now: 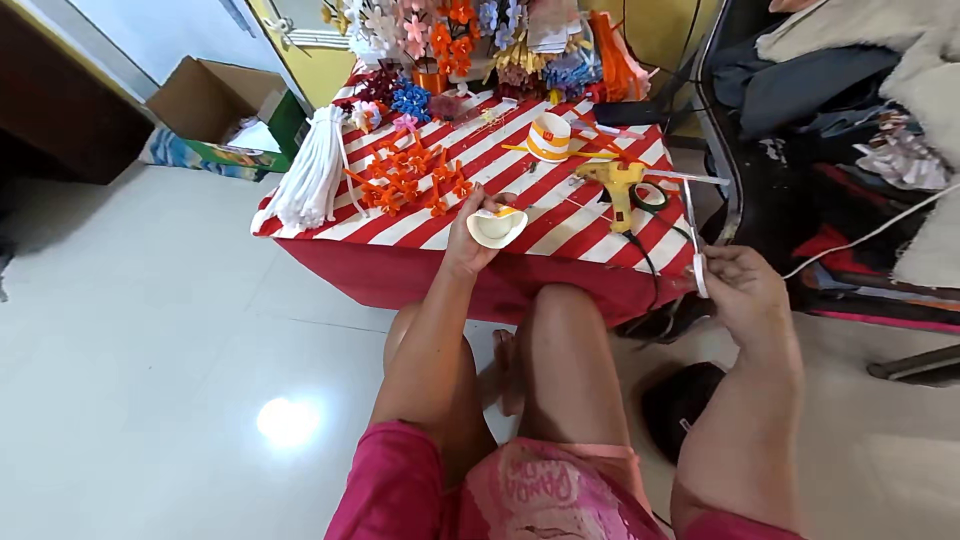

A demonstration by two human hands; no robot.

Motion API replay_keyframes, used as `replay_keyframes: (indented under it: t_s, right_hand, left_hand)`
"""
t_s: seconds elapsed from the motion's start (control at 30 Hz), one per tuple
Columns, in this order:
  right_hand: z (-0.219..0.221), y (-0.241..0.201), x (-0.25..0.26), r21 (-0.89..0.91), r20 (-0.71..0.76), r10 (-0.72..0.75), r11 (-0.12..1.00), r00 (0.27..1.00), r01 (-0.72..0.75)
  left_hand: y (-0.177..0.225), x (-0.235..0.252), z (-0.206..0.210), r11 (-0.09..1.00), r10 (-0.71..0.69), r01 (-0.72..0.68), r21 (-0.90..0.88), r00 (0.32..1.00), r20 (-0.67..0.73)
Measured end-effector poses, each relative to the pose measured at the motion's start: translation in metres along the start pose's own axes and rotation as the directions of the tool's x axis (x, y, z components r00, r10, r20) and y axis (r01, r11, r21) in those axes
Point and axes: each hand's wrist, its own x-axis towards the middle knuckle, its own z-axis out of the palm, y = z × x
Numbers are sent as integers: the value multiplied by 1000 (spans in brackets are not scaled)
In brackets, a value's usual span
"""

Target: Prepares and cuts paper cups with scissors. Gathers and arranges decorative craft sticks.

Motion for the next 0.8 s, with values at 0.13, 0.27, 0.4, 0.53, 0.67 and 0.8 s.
replay_keyframes:
  t_s: [0.13, 0.27, 0.4, 0.53, 0.67, 0.8]
  right_hand:
    - [-14, -4, 8, -74, 95, -88, 993, 992, 95]
    - [-13, 4, 7, 19, 55, -158, 987, 986, 157]
    - [6, -6, 5, -147, 74, -54, 987, 996, 65]
    - [47, -35, 10, -253, 256, -37, 962, 966, 104]
    - [95, -60, 27, -456, 334, 7, 877, 942, 155]
    - [124, -65, 41, -597, 403, -28, 750, 915, 285]
  left_hand:
    - [0, -1, 1, 999, -38, 38, 5, 999, -17]
    - [2, -2, 1, 996, -88, 90, 16, 993, -76]
    - [2, -2, -1, 998, -69, 69, 11, 996, -61]
    - [0, 1, -8, 999, 35, -37, 14, 992, 118]
    - [-1, 1, -12, 998, 54, -48, -37, 982, 183]
    - [3, -3, -3, 998, -21, 22, -64, 1000, 14]
